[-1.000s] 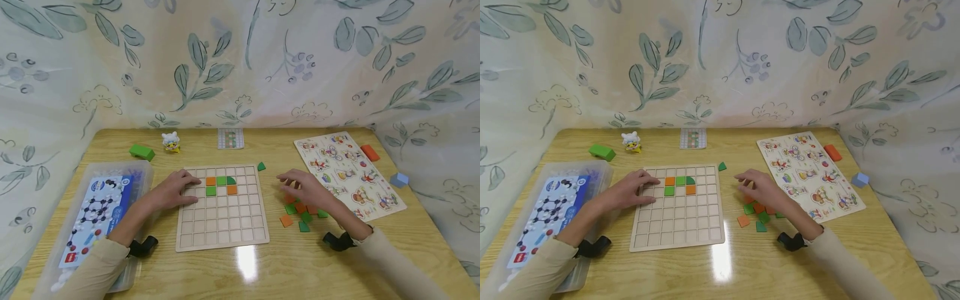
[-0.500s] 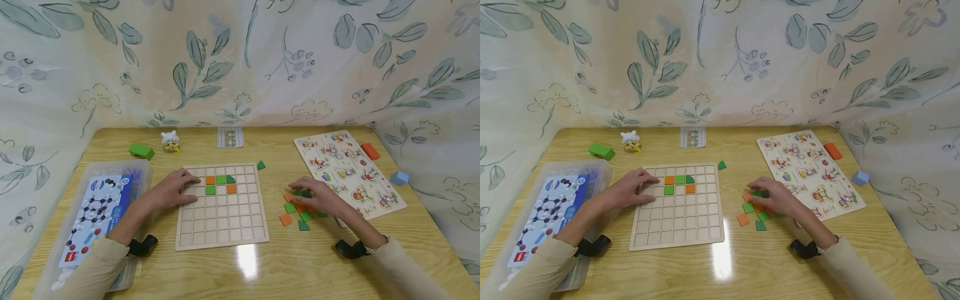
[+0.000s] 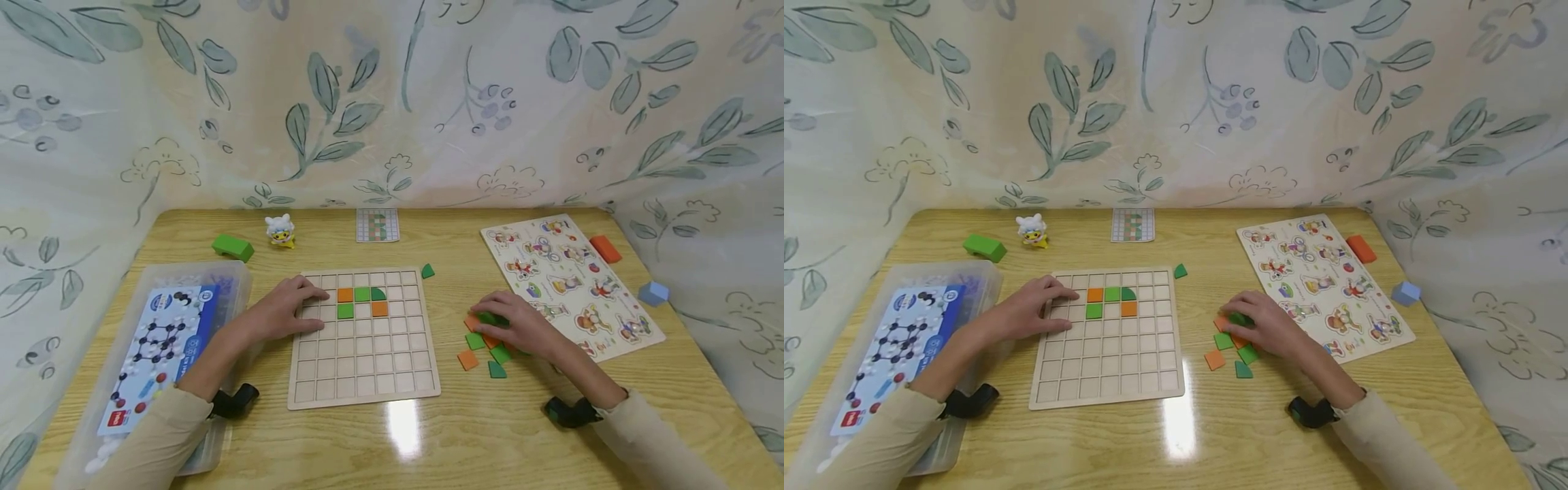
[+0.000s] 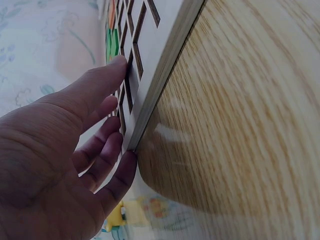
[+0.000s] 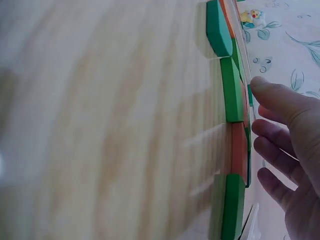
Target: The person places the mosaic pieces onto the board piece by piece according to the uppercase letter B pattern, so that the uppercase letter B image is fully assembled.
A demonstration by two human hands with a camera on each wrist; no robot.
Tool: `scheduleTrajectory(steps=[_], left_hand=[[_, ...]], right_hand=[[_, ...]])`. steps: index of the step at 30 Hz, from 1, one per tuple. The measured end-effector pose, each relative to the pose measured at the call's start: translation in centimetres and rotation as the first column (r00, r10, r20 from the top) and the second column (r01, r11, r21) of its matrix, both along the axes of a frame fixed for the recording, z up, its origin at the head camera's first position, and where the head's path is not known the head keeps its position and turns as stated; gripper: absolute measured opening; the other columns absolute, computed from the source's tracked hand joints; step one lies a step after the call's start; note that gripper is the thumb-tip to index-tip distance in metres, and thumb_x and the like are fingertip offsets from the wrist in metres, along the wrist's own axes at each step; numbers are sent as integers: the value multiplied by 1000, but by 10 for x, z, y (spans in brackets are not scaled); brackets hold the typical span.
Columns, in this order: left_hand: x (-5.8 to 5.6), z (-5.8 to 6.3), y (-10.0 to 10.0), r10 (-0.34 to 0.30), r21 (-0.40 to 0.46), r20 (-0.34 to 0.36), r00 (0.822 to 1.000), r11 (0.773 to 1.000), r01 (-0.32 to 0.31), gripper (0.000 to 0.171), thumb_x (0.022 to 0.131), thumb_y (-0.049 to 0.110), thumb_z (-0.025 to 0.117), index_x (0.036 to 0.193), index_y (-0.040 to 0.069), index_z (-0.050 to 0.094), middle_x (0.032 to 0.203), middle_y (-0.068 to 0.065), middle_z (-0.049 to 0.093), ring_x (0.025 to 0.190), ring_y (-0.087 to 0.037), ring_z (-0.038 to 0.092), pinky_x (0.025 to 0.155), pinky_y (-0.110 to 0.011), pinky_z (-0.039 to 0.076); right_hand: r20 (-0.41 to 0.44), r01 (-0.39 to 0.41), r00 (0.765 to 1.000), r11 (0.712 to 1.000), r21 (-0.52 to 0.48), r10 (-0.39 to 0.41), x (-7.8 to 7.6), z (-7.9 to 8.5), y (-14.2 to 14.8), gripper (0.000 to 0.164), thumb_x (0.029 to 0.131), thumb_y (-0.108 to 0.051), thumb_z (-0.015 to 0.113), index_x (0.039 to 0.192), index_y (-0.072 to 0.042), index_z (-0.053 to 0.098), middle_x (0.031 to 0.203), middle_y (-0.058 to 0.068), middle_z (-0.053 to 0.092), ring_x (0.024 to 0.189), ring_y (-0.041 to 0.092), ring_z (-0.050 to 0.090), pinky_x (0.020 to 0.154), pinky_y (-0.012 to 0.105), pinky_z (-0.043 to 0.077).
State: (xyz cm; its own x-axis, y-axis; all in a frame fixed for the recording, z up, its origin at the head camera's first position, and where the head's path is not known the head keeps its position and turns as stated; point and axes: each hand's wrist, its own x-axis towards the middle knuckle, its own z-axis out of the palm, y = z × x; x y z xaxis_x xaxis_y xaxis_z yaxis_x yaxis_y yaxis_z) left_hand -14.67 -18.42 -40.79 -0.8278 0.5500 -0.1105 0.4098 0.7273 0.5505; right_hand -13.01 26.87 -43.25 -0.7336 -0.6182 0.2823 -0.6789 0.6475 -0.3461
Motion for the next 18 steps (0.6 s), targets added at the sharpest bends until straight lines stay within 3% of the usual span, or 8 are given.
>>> scheduleTrajectory(steps=[10,18], left_hand=[[0,1,1,7,6,-1,1000,1000,-7,47,86,28,74,127,9,62,114,-9,55,101,-23,46,85,-37,38],[0,1,0,-2,0,5,1000,1000,2,48,87,31,73,127,9,62,114,-9,54,99,-22,45,82,-35,37]], right_hand=[[9,12,1000,1000,17,-12,-1,-4,0,30,80,-13,78,109,-13,73,104,1,66,96,18,59,79,36,49],[31,18,999,999,37,-19,0,-3,-4,26,84,-9,73,111,-6,74,104,5,66,94,20,58,75,33,47]])
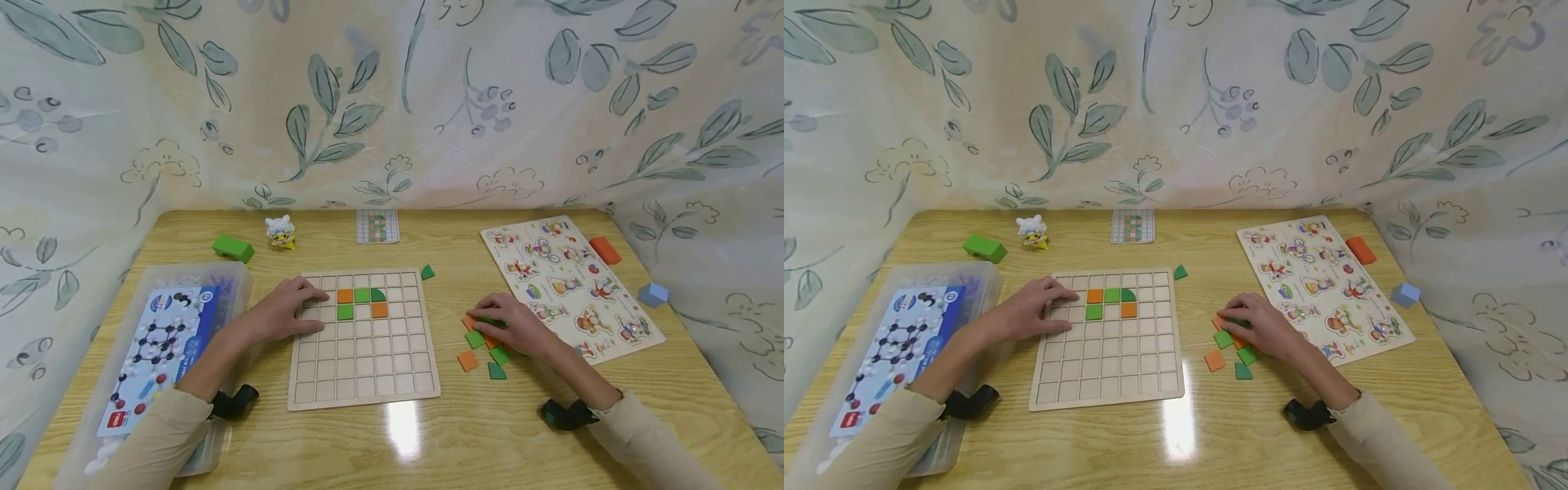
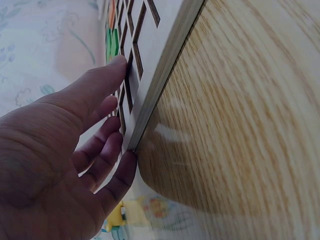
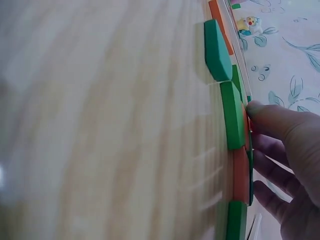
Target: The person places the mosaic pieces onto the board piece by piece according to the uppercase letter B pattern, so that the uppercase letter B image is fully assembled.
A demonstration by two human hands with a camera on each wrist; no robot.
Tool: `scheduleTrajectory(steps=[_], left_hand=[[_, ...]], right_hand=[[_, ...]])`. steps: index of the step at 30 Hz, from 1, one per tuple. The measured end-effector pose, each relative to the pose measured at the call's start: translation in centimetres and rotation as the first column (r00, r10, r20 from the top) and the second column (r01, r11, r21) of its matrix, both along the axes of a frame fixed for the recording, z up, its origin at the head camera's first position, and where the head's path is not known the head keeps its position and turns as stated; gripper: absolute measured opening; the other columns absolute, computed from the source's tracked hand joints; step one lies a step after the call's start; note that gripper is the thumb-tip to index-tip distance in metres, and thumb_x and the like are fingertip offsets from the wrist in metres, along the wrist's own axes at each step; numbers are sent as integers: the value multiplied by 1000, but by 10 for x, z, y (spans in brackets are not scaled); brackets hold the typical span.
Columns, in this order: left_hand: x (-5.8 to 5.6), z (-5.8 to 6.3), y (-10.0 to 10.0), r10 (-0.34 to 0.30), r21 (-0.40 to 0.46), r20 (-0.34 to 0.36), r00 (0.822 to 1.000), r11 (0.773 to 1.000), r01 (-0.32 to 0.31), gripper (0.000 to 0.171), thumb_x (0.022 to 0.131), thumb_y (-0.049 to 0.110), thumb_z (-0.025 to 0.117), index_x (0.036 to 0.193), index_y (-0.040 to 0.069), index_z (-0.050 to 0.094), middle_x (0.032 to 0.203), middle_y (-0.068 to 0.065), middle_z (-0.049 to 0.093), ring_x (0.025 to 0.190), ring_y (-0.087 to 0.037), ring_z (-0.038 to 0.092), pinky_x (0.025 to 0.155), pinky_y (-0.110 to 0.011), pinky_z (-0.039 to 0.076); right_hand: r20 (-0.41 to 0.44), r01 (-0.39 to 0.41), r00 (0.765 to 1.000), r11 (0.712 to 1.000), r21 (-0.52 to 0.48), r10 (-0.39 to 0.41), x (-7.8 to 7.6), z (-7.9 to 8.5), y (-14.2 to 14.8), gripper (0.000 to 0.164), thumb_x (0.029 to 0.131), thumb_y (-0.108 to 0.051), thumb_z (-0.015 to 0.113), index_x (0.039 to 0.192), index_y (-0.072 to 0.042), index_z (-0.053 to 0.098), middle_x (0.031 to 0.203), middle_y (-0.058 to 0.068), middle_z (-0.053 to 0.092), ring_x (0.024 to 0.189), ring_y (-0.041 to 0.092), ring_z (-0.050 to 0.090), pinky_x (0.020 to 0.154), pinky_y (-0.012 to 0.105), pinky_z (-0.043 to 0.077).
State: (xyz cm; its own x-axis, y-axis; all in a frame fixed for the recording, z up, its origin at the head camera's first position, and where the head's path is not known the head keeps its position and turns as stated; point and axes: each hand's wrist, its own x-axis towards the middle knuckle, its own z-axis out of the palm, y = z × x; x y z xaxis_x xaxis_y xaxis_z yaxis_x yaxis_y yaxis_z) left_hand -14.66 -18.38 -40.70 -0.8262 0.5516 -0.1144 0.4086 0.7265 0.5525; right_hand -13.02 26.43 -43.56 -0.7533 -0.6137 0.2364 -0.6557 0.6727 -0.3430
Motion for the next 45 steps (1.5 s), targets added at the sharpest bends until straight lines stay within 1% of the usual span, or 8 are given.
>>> scheduleTrajectory(steps=[4,6,13,21,27,34,39,45], left_hand=[[0,-1,0,-1,4,-7,1000,1000,1,47,86,31,73,127,10,62,113,-9,54,99,-22,45,82,-35,37],[0,-1,0,-1,4,-11,1000,1000,1,47,86,31,73,127,10,62,113,-9,54,99,-22,46,83,-36,38],[0,-3,0,4,2,-20,1000,1000,-4,47,86,30,74,127,10,63,115,-9,55,102,-23,47,86,-38,39],[1,-2,-1,-3,7,-24,1000,1000,3,46,86,30,73,126,9,63,112,-8,54,99,-21,46,83,-36,38],[1,-2,-1,1,3,-17,1000,1000,-1,47,86,31,73,126,10,62,113,-8,54,100,-22,46,83,-36,38],[0,-3,0,13,-2,-12,1000,1000,-13,47,86,30,74,127,11,62,114,-8,54,101,-22,46,85,-37,39],[0,-4,0,16,-1,-12,1000,1000,-16,47,86,30,74,128,11,62,115,-8,54,103,-23,47,87,-39,39],[0,-4,-1,7,2,-17,1000,1000,-7,47,86,30,73,128,10,62,114,-8,54,101,-22,46,85,-38,39]], right_hand=[[60,35,998,999,28,-37,1,3,-3,27,89,-11,68,115,-6,72,108,7,65,98,22,58,78,35,46],[74,43,996,999,30,-45,1,4,-4,27,90,-11,67,116,-6,71,108,7,65,98,23,57,78,36,46],[79,47,996,998,30,-49,0,6,-8,30,86,-8,71,117,-4,71,107,8,63,96,21,56,77,35,45],[142,70,986,994,84,-82,-1,11,-10,34,90,-21,68,120,-6,69,110,7,63,98,21,56,78,36,46],[140,59,987,992,111,-74,-2,11,-10,33,91,-21,66,121,-6,69,111,7,63,99,21,56,79,36,46],[140,75,986,988,133,-94,-4,15,-13,32,88,-22,69,117,-7,71,105,5,64,92,19,58,75,33,46],[156,71,984,991,113,-88,-7,15,-14,31,86,-22,72,113,-8,73,101,4,64,87,15,57,71,30,45],[237,75,968,996,42,-83,-14,17,-17,25,84,-25,74,106,-13,73,100,-1,64,85,11,58,72,27,48]])
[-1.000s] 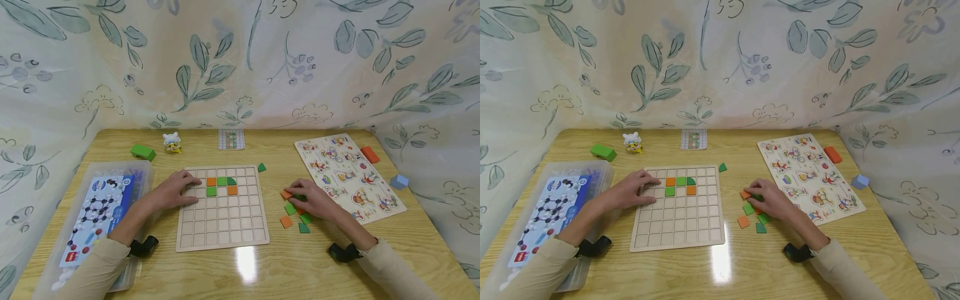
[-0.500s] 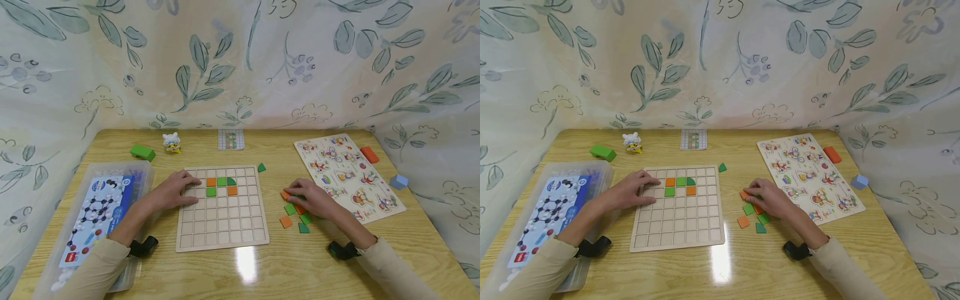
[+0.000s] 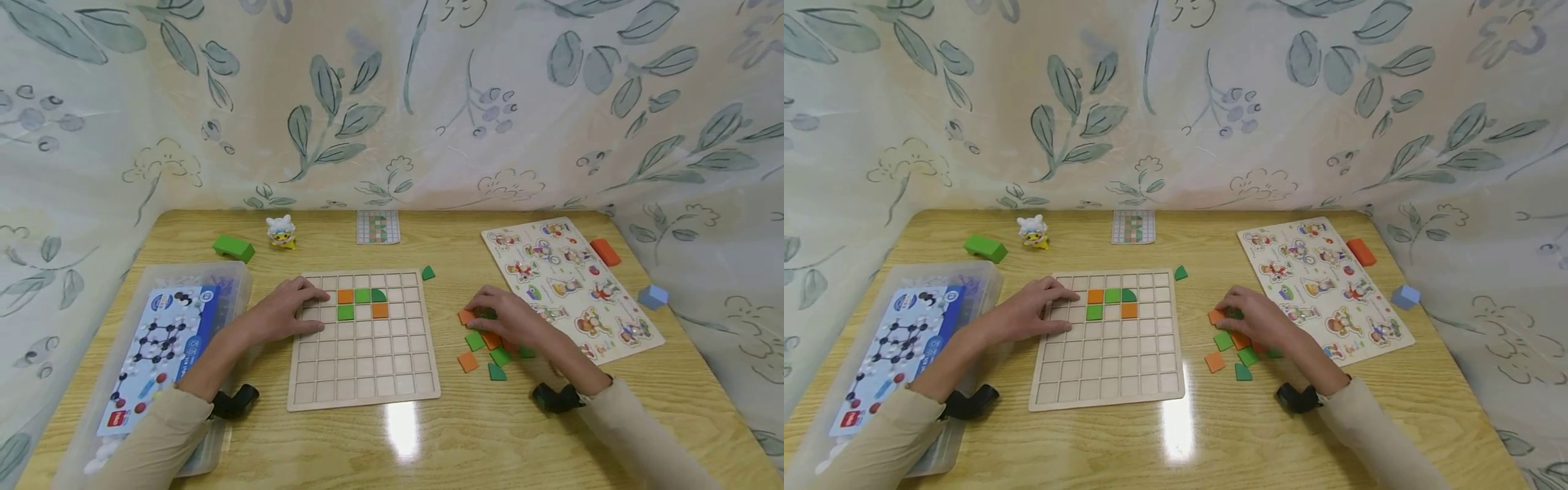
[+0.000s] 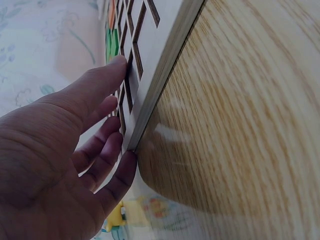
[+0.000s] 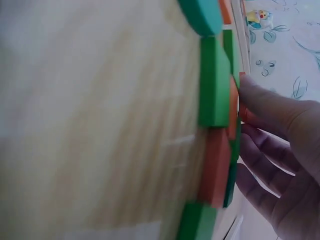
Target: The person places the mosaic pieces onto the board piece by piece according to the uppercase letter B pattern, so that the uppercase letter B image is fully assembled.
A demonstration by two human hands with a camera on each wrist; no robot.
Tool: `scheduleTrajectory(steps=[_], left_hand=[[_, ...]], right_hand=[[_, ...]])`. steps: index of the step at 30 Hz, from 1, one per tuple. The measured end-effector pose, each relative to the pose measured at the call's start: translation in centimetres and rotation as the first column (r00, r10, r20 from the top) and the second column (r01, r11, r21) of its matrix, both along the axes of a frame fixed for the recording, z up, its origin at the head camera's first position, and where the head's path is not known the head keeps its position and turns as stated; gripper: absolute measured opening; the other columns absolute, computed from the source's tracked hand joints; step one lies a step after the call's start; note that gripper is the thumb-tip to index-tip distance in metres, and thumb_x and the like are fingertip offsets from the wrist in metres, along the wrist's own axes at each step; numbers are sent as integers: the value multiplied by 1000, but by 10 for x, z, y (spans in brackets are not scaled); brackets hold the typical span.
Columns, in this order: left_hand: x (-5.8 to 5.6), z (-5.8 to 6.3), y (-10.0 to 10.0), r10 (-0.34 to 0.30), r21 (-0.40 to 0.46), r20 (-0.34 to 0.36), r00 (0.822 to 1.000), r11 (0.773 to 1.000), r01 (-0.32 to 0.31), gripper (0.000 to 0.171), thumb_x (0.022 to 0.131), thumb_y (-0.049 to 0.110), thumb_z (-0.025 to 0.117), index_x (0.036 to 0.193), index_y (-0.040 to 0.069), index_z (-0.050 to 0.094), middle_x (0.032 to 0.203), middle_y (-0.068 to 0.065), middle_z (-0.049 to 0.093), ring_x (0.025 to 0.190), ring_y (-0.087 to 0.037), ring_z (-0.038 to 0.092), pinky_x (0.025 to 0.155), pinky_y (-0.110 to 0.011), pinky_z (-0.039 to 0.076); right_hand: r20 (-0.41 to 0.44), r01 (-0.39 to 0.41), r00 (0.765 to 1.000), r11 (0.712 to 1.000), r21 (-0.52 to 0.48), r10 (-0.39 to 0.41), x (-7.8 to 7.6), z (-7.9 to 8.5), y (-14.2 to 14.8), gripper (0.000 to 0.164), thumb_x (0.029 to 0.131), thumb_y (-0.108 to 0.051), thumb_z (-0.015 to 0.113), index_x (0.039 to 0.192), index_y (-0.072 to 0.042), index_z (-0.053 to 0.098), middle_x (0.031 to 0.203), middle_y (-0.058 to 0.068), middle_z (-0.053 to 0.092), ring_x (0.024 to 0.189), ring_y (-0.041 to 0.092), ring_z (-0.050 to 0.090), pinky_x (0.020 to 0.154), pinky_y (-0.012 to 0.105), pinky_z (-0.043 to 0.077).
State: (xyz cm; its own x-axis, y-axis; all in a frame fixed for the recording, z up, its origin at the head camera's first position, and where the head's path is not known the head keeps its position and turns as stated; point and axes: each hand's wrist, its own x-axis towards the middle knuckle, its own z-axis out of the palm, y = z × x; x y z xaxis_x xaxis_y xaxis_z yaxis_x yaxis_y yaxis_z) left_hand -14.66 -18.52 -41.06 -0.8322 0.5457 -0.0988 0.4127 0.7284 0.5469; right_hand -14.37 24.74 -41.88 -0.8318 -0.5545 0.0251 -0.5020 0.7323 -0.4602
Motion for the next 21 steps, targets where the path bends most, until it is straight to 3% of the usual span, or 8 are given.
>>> scheduleTrajectory(steps=[4,10,16,21], left_hand=[[-2,0,1,5,-12,7,1000,1000,-5,51,86,30,74,130,9,60,115,-9,54,102,-23,46,86,-38,39],[-2,2,1,7,-13,18,1000,1000,-7,54,86,31,73,132,8,58,115,-9,54,101,-22,46,84,-37,38],[-2,1,2,23,-2,8,1000,1000,-23,53,85,30,74,131,8,59,114,-9,54,101,-23,47,85,-38,39],[0,1,3,41,-10,-8,999,999,-42,51,85,31,74,129,9,60,115,-10,55,106,-27,49,90,-44,41]], right_hand=[[44,-25,999,997,-76,29,-1,4,-19,24,86,-28,73,105,-14,70,99,-1,64,85,9,60,74,27,51],[119,-90,987,985,-149,109,6,12,-83,25,87,-24,72,108,-10,67,93,0,66,79,7,59,70,22,50],[115,-154,980,984,-85,164,6,15,-147,23,88,-29,72,102,-11,68,89,-1,66,75,6,57,69,19,47],[116,-166,979,985,-44,170,7,14,-179,24,87,-32,72,100,-12,69,87,-3,64,74,6,54,69,21,46]])
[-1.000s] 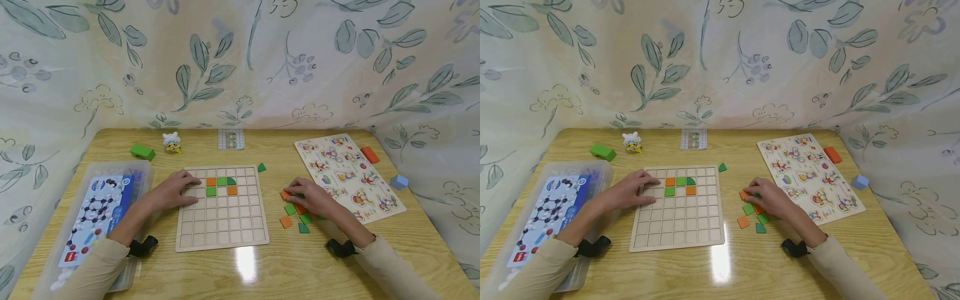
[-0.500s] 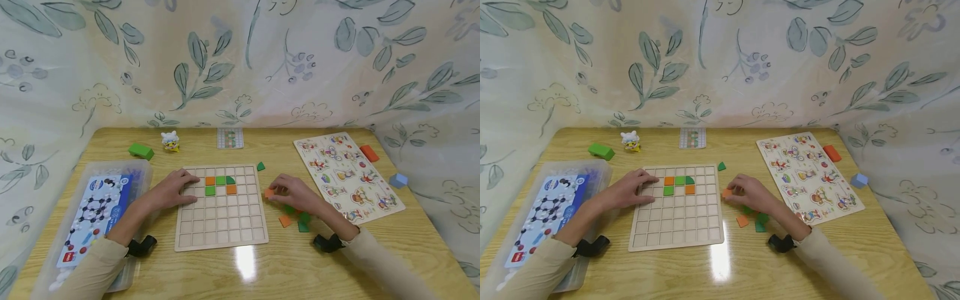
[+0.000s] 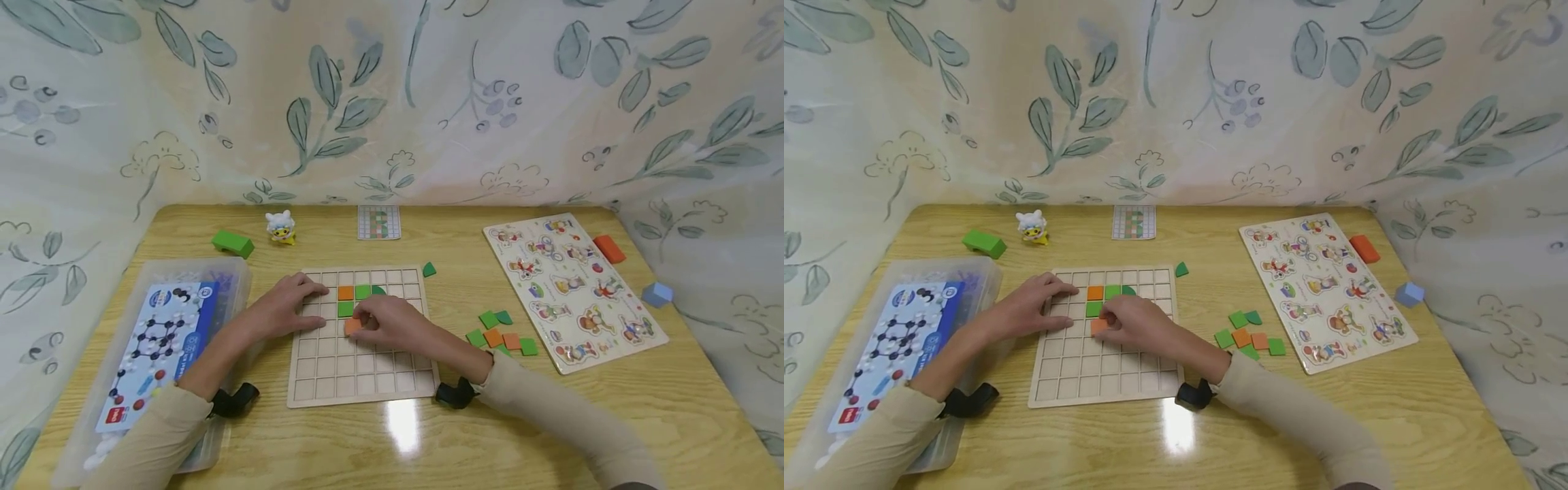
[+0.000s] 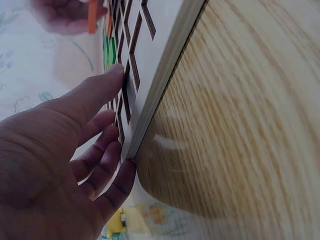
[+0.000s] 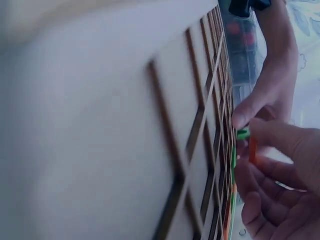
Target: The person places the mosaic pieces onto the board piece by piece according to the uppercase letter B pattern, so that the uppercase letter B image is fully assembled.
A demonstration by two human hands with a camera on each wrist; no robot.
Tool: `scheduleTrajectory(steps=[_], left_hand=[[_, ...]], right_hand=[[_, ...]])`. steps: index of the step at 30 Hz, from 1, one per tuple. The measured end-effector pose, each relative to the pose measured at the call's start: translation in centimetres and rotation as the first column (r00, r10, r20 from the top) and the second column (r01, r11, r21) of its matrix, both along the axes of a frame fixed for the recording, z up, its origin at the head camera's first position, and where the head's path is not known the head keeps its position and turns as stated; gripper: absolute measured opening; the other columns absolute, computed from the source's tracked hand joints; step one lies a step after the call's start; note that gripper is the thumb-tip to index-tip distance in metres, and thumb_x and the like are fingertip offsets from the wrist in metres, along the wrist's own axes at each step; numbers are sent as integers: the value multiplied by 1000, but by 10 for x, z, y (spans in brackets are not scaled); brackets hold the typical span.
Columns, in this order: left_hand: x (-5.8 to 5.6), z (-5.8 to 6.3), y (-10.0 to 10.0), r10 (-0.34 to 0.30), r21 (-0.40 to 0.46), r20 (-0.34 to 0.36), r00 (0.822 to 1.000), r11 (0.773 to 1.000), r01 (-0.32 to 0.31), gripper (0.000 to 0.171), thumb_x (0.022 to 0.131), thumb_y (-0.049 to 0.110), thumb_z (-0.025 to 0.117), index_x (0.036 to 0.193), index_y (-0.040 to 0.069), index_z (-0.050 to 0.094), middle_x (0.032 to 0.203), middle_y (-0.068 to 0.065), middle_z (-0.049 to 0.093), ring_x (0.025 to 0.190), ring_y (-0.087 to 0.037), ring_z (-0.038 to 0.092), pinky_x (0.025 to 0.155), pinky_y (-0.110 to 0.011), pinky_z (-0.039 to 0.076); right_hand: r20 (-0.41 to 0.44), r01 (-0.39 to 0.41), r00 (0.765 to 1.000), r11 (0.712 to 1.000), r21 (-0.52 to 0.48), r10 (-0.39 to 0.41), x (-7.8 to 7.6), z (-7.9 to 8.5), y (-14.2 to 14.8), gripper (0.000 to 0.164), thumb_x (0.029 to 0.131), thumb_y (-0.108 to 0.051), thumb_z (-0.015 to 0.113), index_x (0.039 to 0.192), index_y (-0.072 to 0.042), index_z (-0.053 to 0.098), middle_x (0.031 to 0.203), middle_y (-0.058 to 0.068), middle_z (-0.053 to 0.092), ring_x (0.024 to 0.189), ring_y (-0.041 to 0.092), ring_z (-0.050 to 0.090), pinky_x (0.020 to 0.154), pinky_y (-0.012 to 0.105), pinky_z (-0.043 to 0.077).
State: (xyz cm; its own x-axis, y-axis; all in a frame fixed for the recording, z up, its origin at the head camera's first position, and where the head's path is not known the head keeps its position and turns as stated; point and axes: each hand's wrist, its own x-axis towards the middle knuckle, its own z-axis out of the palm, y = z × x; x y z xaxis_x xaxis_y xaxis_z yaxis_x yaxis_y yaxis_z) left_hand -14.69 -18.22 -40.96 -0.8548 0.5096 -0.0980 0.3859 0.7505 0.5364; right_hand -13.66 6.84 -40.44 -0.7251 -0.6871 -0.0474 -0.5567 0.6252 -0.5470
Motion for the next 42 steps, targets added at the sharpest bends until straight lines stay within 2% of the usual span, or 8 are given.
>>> scheduleTrajectory(steps=[8,19,34,38,42], left_hand=[[4,4,-1,20,-27,-15,1000,999,-21,50,85,31,75,128,9,61,115,-10,56,106,-28,50,88,-45,42],[4,2,1,12,-24,-8,1000,1000,-12,49,85,31,74,127,9,61,114,-9,56,105,-26,50,87,-44,42],[3,3,3,-6,-5,-18,1000,1000,6,49,85,30,74,127,8,61,113,-9,56,104,-26,49,87,-43,42],[2,3,3,-6,-13,-13,1000,1000,6,49,85,30,74,128,8,60,114,-10,55,105,-27,49,88,-44,42],[3,3,3,-1,-19,-7,1000,1000,0,50,86,30,74,128,8,60,115,-10,55,104,-26,49,86,-42,41]], right_hand=[[-12,37,999,998,52,-36,3,-4,-17,28,87,-33,72,104,-10,69,90,-3,65,76,6,55,70,20,47],[-129,48,991,992,117,-33,10,-5,-22,26,88,-34,72,101,-12,68,88,-3,62,74,6,53,64,19,43],[-130,81,989,992,100,-68,9,-7,-21,24,88,-32,71,102,-13,67,88,-3,63,72,5,53,64,19,44],[-75,111,992,991,78,-106,10,2,-10,27,88,-32,71,107,-13,68,91,-3,64,74,6,54,66,20,45],[-49,160,986,987,-2,-160,14,12,30,31,88,-29,72,111,-10,68,93,-1,66,77,8,59,67,22,48]])
